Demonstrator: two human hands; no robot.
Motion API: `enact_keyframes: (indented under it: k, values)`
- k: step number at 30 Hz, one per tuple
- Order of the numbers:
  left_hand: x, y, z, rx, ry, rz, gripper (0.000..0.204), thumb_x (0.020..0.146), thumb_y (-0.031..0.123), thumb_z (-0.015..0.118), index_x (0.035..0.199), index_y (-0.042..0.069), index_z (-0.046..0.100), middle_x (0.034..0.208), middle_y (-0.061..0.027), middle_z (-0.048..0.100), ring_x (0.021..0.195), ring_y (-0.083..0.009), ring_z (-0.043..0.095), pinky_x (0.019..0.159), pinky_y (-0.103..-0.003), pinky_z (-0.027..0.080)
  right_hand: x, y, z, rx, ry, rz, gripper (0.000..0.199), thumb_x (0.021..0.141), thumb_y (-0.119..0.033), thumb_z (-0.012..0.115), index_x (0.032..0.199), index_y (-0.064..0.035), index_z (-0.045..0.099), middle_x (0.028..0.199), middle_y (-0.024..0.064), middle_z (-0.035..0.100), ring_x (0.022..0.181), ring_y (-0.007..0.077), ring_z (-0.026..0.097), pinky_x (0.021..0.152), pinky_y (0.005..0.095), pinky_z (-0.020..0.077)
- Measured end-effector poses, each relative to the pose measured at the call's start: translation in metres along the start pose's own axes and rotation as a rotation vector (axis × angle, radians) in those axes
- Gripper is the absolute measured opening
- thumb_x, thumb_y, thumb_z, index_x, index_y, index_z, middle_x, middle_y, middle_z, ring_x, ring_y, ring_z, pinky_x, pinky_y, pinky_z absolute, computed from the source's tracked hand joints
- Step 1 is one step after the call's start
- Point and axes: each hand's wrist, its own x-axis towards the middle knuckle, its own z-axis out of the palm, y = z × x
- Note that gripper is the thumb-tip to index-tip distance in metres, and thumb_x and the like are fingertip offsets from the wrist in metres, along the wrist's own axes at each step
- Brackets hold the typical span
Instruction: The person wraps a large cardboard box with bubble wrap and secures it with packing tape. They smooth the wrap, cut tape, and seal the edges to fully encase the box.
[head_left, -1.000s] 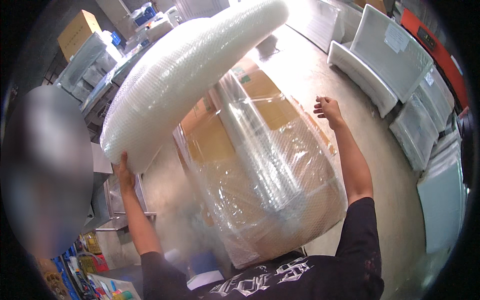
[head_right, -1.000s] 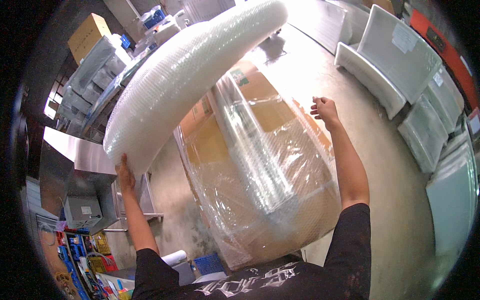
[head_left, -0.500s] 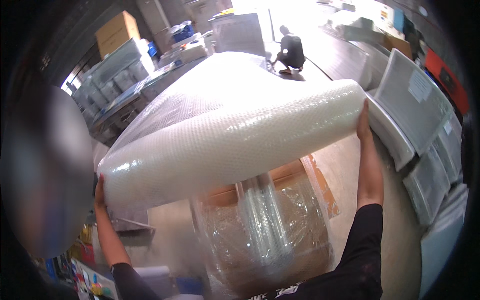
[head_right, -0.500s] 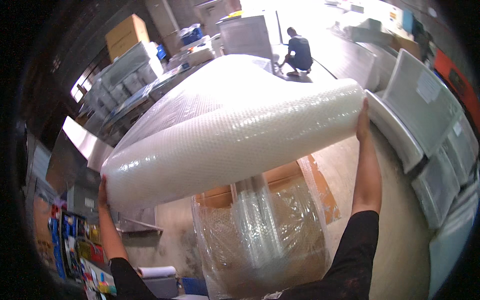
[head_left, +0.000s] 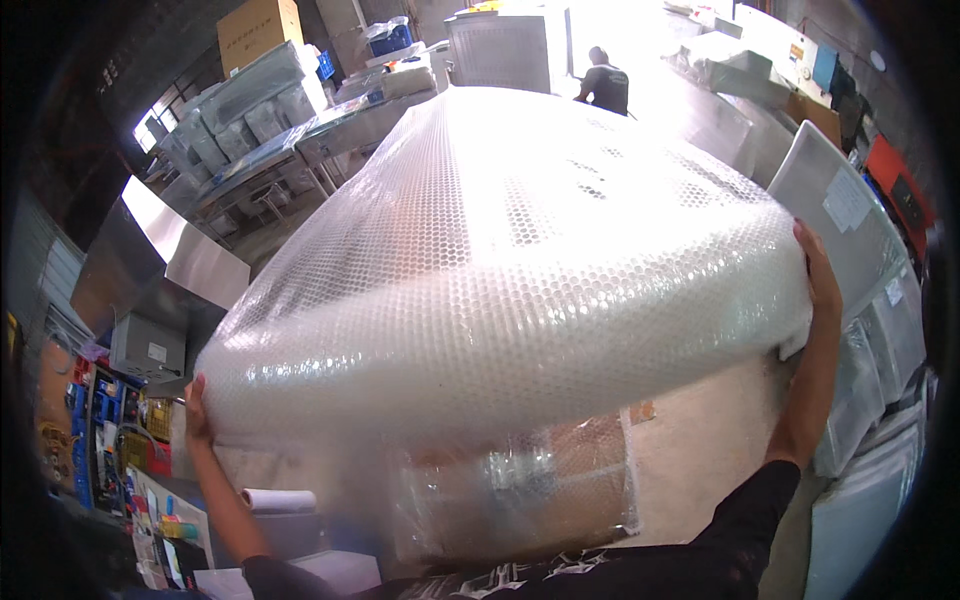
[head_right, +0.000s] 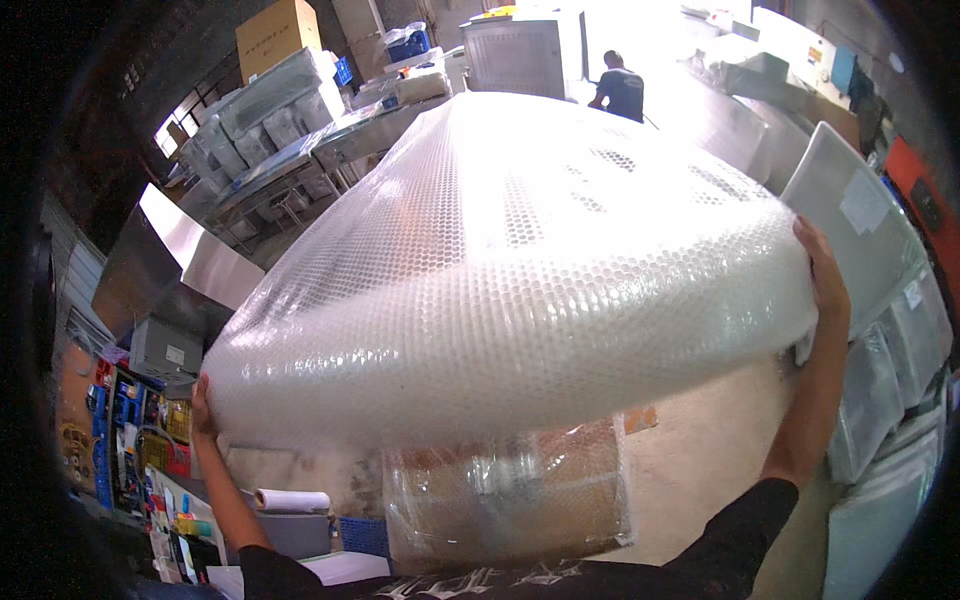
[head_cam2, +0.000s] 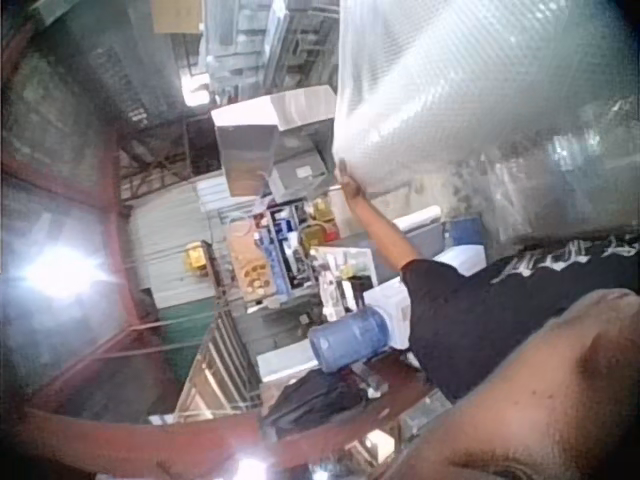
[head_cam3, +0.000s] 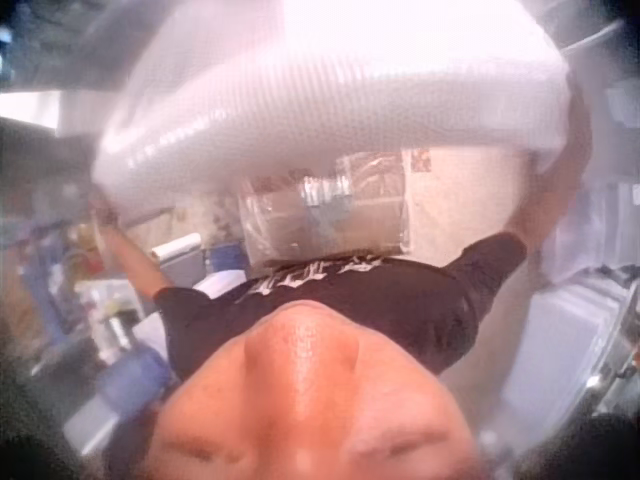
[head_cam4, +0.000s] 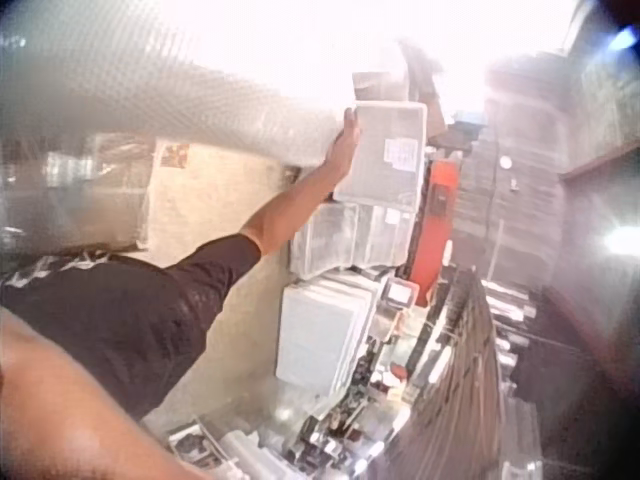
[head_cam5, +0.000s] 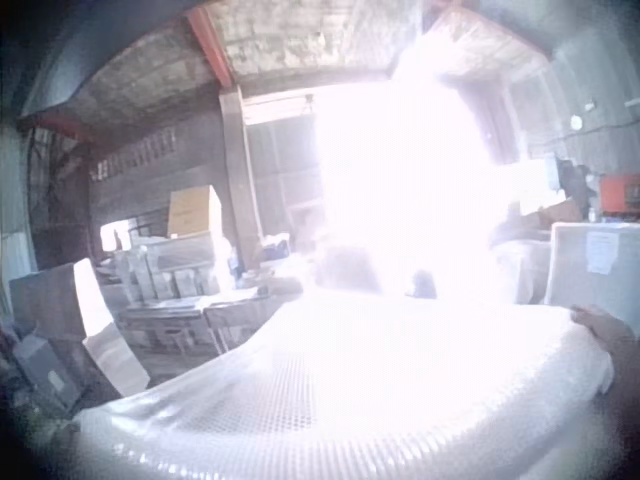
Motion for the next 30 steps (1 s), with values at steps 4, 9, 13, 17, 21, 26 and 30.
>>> enact_keyframes:
  k: [4, 9, 13, 17, 21, 26, 30]
  values:
    - [-0.057, -0.012, -0.041, 0.052, -0.202, -0.148, 0.058, 0.100, 0.049, 0.059, 0.127, -0.002, 0.065, 0.121, -0.0126, 0.068, 0.114, -0.0214, 0.063, 0.103, -0.036, 0.048, -0.086, -0.033, -0.025, -0.065, -0.138, 0.013, 0.076, 0.091, -0.040, 0.067, 0.150, 0.0040, 0.048, 0.149, 0.0191, 0.052, 0.138, 0.0284, 0.049, 0.117, 0.0354, 0.0337]
    - [-0.095, -0.089, -0.131, 0.102, 0.004, -0.054, 0.057, 0.098, 0.046, 0.061, 0.128, -0.002, 0.065, 0.125, -0.0119, 0.067, 0.117, -0.0229, 0.063, 0.105, -0.036, 0.046, -0.150, -0.036, -0.041, -0.441, -0.101, 0.249, 0.082, 0.092, -0.041, 0.067, 0.157, 0.0018, 0.039, 0.157, 0.0203, 0.044, 0.145, 0.0310, 0.042, 0.121, 0.0386, 0.0286]
    - [-0.152, -0.097, -0.190, -0.132, -0.019, -0.184, 0.057, 0.096, 0.045, 0.064, 0.131, -0.001, 0.064, 0.127, -0.0119, 0.066, 0.118, -0.0250, 0.062, 0.105, -0.038, 0.046, -0.170, -0.069, -0.064, -0.444, -0.125, 0.371, 0.087, 0.093, -0.047, 0.066, 0.160, -0.0007, 0.035, 0.160, 0.0208, 0.041, 0.148, 0.0315, 0.038, 0.123, 0.0398, 0.0267]
    - [-0.217, -0.073, -0.179, -0.082, 0.045, -0.238, 0.059, 0.094, 0.044, 0.067, 0.133, 0.000, 0.062, 0.125, -0.0121, 0.067, 0.115, -0.0266, 0.063, 0.102, -0.039, 0.047, -0.197, -0.098, -0.088, -0.432, -0.071, 0.364, 0.088, 0.094, -0.049, 0.065, 0.162, -0.0030, 0.032, 0.162, 0.0212, 0.038, 0.149, 0.0320, 0.037, 0.122, 0.0399, 0.0276]
    - [-0.290, -0.064, -0.128, -0.150, 0.116, -0.262, 0.058, 0.095, 0.045, 0.067, 0.131, -0.001, 0.063, 0.119, -0.0115, 0.068, 0.106, -0.0257, 0.065, 0.096, -0.037, 0.050, -0.283, -0.089, -0.108, -0.518, -0.061, 0.337, 0.094, 0.091, -0.043, 0.071, 0.163, -0.0024, 0.027, 0.162, 0.0226, 0.036, 0.149, 0.0359, 0.037, 0.121, 0.0432, 0.0306]
    - [-0.356, -0.066, -0.102, -0.371, -0.151, -0.445, 0.052, 0.099, 0.044, 0.063, 0.127, 0.001, 0.065, 0.112, -0.0102, 0.069, 0.098, -0.0220, 0.067, 0.089, -0.035, 0.053, -0.363, -0.075, -0.112, -0.400, 0.006, 0.433, 0.091, 0.095, -0.043, 0.071, 0.162, -0.0010, 0.026, 0.155, 0.0212, 0.046, 0.138, 0.0328, 0.049, 0.115, 0.0411, 0.0400]
    - [-0.359, -0.096, -0.083, 0.095, -0.204, -0.342, 0.050, 0.102, 0.044, 0.060, 0.126, 0.002, 0.065, 0.112, -0.0084, 0.069, 0.097, -0.0176, 0.067, 0.088, -0.032, 0.053, -0.389, -0.046, -0.095, -0.471, 0.037, 0.479, 0.082, 0.098, -0.046, 0.069, 0.157, 0.0015, 0.036, 0.143, 0.0174, 0.057, 0.123, 0.0257, 0.060, 0.103, 0.0357, 0.0484]
